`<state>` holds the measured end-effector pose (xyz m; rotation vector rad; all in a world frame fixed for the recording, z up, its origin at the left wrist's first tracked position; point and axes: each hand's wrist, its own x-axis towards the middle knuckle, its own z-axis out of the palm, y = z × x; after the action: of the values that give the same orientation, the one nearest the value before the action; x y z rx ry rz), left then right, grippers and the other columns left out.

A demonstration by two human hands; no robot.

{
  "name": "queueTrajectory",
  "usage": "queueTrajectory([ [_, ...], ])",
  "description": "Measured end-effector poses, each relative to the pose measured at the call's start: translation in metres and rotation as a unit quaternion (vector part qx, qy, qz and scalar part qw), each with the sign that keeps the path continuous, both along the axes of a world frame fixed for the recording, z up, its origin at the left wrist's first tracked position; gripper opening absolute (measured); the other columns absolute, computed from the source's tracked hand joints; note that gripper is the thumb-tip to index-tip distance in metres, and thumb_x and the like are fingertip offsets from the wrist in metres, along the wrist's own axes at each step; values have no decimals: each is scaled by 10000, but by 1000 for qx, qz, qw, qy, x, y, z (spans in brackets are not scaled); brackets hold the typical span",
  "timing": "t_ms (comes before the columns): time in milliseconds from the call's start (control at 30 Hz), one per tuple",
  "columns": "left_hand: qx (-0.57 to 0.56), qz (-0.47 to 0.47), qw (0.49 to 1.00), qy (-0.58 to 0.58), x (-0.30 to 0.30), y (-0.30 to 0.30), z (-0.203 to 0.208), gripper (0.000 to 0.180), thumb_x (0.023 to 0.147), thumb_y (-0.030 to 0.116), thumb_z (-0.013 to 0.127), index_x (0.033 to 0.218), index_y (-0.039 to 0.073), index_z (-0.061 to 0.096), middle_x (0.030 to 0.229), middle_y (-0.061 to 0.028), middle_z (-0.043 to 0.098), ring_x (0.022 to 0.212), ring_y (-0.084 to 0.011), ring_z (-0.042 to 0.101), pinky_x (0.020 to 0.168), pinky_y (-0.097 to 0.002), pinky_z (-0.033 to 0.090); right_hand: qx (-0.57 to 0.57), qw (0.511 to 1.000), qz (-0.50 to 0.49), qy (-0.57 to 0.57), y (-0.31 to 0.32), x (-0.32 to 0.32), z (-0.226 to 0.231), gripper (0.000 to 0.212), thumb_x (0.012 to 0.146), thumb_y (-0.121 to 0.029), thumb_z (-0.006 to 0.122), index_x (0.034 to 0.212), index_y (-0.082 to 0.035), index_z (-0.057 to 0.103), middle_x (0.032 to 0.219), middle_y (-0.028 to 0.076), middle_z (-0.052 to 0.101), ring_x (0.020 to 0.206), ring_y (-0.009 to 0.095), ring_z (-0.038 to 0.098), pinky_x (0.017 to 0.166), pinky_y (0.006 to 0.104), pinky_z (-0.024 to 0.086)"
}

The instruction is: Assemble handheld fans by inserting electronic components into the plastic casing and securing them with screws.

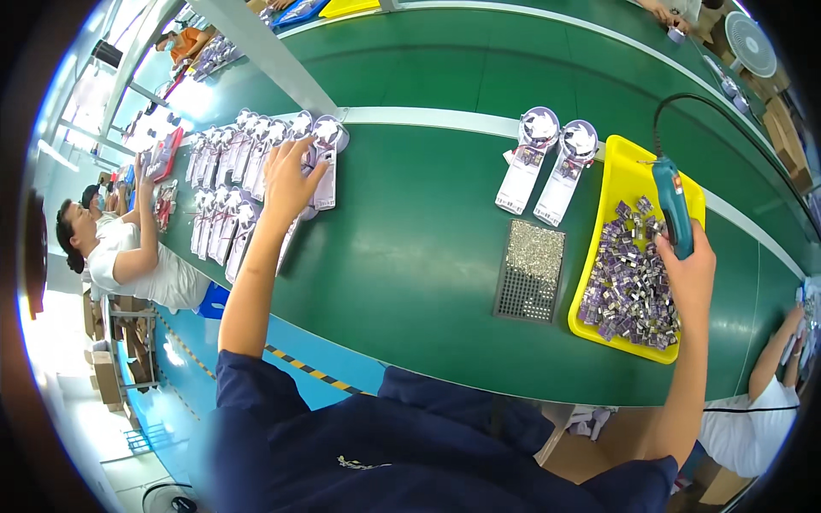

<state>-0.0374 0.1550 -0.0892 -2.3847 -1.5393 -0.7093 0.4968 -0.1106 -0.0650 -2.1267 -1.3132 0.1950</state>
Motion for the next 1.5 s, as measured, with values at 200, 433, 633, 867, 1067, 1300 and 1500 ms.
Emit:
queueTrajectory([
  [200,-54,-41,997,25,13,41,7,237,820,149,742,1038,70,694,938,-134,703,904,-345,668,822,-446,508,-68,996,13,62,-72,-77,43,247,841,-129,746,1004,9,621,819,68,634,710,134,574,659,295,472],
  [433,-147,-80,985,-47,36,16,-11,158,835,66,691,983,21,725,878,-146,745,841,-319,722,749,-401,553,-109,982,150,19,-116,-146,-4,347,629,-24,717,969,-36,651,897,135,656,784,383,661,669,424,537],
  [633,-150,-140,974,-98,69,-49,-10,154,861,55,697,1007,12,722,955,-163,737,860,-318,714,777,-379,551,-67,981,178,46,-110,-161,-21,303,658,12,753,944,5,654,884,148,633,756,373,644,665,393,520],
  [867,-226,-229,930,-176,111,-173,4,196,821,-20,734,1011,20,708,925,-151,711,839,-328,697,744,-379,552,-67,983,120,122,-113,-162,-27,360,644,62,738,989,28,640,988,137,612,861,333,649,793,365,523],
  [1067,-258,-275,908,-184,119,-207,12,305,781,-20,772,1076,38,717,1041,-117,677,891,-309,659,767,-378,549,-101,979,99,143,-117,-161,-36,398,653,58,734,1041,40,650,1101,137,614,968,322,654,853,354,522],
  [1300,-309,-286,886,-194,97,-200,-14,260,818,22,758,1070,64,706,1105,-87,642,797,-240,664,681,-361,554,-56,993,81,60,-122,-170,-35,415,639,40,703,1047,-22,660,1120,91,616,895,329,675,771,375,550],
  [1500,-328,-272,886,-181,101,-208,-3,390,807,-12,771,1177,37,657,957,-87,675,723,-205,684,646,-299,558,-105,990,80,54,-124,-172,-28,472,626,43,719,1087,-46,673,1103,82,617,891,320,674,754,365,550],
])
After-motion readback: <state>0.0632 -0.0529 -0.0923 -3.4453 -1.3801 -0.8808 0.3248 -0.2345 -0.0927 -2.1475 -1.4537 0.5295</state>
